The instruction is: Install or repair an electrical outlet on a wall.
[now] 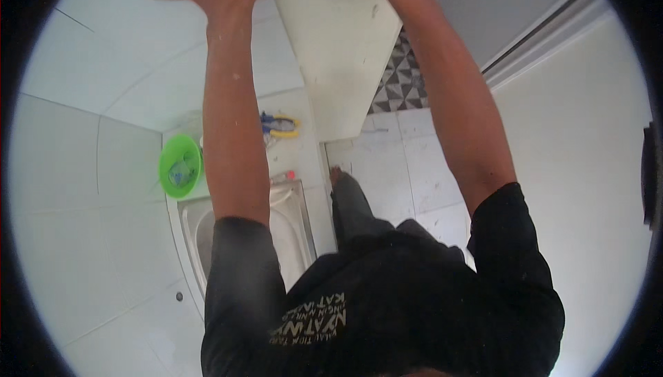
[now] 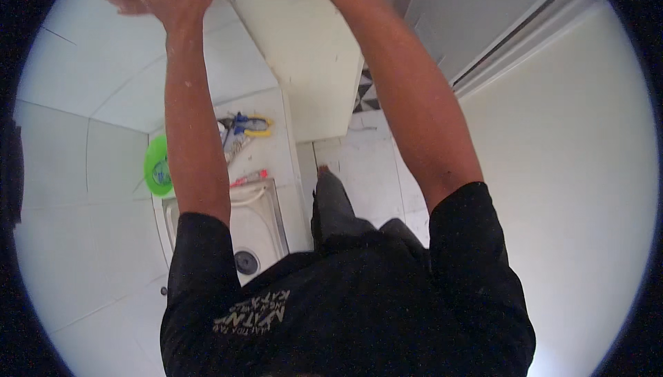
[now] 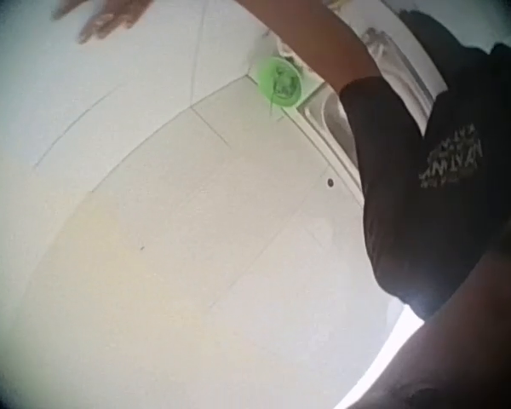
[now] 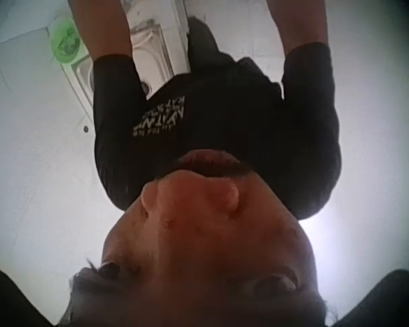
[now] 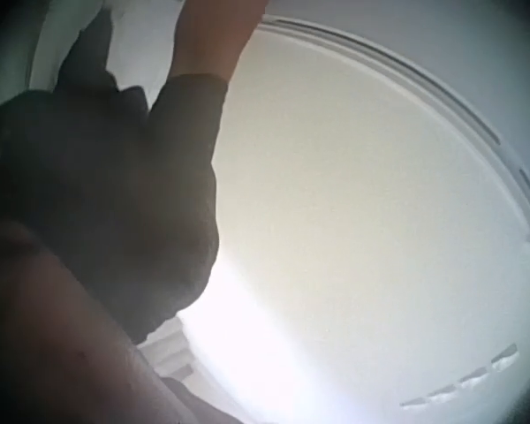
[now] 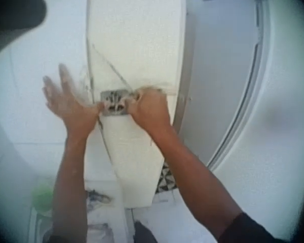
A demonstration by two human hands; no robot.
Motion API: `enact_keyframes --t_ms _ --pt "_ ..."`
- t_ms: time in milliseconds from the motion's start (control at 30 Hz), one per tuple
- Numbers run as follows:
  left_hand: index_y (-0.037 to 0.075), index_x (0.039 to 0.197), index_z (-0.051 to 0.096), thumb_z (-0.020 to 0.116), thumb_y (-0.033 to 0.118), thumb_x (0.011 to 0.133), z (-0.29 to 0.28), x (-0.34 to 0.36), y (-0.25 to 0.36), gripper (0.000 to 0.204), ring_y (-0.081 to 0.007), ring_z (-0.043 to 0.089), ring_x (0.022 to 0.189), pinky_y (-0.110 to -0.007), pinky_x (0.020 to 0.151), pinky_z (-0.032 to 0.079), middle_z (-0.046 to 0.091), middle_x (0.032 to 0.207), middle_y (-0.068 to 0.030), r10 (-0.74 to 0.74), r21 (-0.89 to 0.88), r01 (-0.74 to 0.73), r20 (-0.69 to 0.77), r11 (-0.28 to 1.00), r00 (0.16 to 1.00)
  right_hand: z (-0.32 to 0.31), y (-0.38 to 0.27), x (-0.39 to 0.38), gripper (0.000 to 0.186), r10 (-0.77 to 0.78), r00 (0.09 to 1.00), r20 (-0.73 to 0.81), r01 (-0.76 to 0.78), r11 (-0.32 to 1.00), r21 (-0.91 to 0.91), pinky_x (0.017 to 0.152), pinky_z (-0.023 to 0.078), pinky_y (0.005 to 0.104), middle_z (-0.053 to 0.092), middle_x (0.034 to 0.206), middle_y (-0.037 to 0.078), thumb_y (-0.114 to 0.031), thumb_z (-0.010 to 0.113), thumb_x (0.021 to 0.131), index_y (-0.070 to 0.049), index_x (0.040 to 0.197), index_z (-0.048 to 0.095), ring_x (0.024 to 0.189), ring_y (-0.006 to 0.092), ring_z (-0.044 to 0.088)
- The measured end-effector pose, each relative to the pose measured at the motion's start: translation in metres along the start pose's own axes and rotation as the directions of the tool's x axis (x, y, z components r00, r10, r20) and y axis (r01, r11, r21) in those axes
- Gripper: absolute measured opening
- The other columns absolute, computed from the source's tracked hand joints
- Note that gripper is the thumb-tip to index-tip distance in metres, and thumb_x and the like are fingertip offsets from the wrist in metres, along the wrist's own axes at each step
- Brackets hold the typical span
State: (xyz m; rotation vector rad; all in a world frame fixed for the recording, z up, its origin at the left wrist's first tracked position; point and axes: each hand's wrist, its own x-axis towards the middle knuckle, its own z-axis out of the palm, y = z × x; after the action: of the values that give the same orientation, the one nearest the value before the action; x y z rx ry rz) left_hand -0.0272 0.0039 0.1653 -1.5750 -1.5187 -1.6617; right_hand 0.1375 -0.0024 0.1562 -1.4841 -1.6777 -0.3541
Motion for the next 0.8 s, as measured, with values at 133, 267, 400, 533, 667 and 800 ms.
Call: enact_keyframes --t_ms 133,267,400,533,667,800 --pt "0.025 0.16 0.005 0.096 0.021 0.056 -0.005 -0.003 0.004 0.138 -0.0469 -0.001 0.149 -0.067 0.117 0.003 -0.003 0.163 -0.0252 -0.17 0.075 0.16 0.145 0.984 0.975 0.001 0.0 -0.002 0.032 0.014 1.0 0.027 -0.018 0.989 0.148 0.057 0.046 0.0413 0.061 0.063 0.019 -0.025 0.075 0.081 0.005 0.074 0.066 0.054 0.0238 0.054" --pt "0.024 0.16 0.006 0.096 0.02 0.055 0.009 0.019 -0.013 0.138 -0.0471 0.0 0.149 -0.068 0.117 0.006 -0.003 0.163 -0.0261 -0.264 0.029 0.264 -0.003 0.964 0.964 -0.005 -0.009 0.002 0.033 -0.086 0.989 -0.118 0.098 0.99 0.105 0.058 0.047 0.0414 0.062 0.067 0.02 -0.026 0.075 0.082 0.005 0.074 0.066 0.057 0.0249 0.055" --pt "0.024 0.16 0.006 0.096 0.019 0.053 -0.01 0.006 0.013 0.14 -0.0473 0.0 0.149 -0.068 0.116 0.007 -0.003 0.163 -0.0262 -0.115 -0.026 0.117 0.058 0.993 0.992 -0.011 -0.004 0.011 0.032 0.087 0.995 0.041 -0.094 0.971 0.219 0.059 0.047 0.0413 0.064 0.069 0.017 -0.025 0.075 0.083 0.005 0.074 0.066 0.06 0.0234 0.055" --pt "0.024 0.16 0.008 0.097 0.019 0.051 -0.014 0.002 0.005 0.141 -0.047 0.001 0.149 -0.067 0.117 0.007 -0.002 0.163 -0.026 -0.203 0.082 0.191 0.177 0.978 0.963 0.002 0.0 0.004 0.033 0.106 0.991 0.08 -0.119 0.975 0.187 0.058 0.045 0.0407 0.063 0.069 0.014 -0.024 0.074 0.085 0.003 0.071 0.063 0.06 0.0209 0.051" --pt "0.023 0.16 0.011 0.097 0.02 0.052 -0.018 0.003 0.025 0.138 -0.0469 0.002 0.149 -0.068 0.116 0.008 0.0 0.163 -0.0253 -0.272 0.137 0.249 0.19 0.959 0.943 -0.005 -0.002 0.002 0.034 0.112 0.993 0.042 -0.119 0.969 0.218 0.061 0.047 0.0425 0.063 0.069 0.015 -0.026 0.074 0.084 0.003 0.071 0.063 0.06 0.0246 0.054" --pt "0.008 0.156 0.012 0.09 0.07 0.042 0.01 -0.004 -0.048 0.151 -0.0521 0.001 0.146 -0.072 0.111 0.009 0.0 0.154 -0.0415 0.101 0.004 -0.101 0.009 0.995 0.995 -0.001 -0.017 0.0 0.031 0.046 0.999 0.006 -0.046 0.965 0.26 0.069 0.048 0.0461 0.067 0.073 0.017 -0.027 0.074 0.084 0.004 0.077 0.068 0.065 0.0285 0.061"
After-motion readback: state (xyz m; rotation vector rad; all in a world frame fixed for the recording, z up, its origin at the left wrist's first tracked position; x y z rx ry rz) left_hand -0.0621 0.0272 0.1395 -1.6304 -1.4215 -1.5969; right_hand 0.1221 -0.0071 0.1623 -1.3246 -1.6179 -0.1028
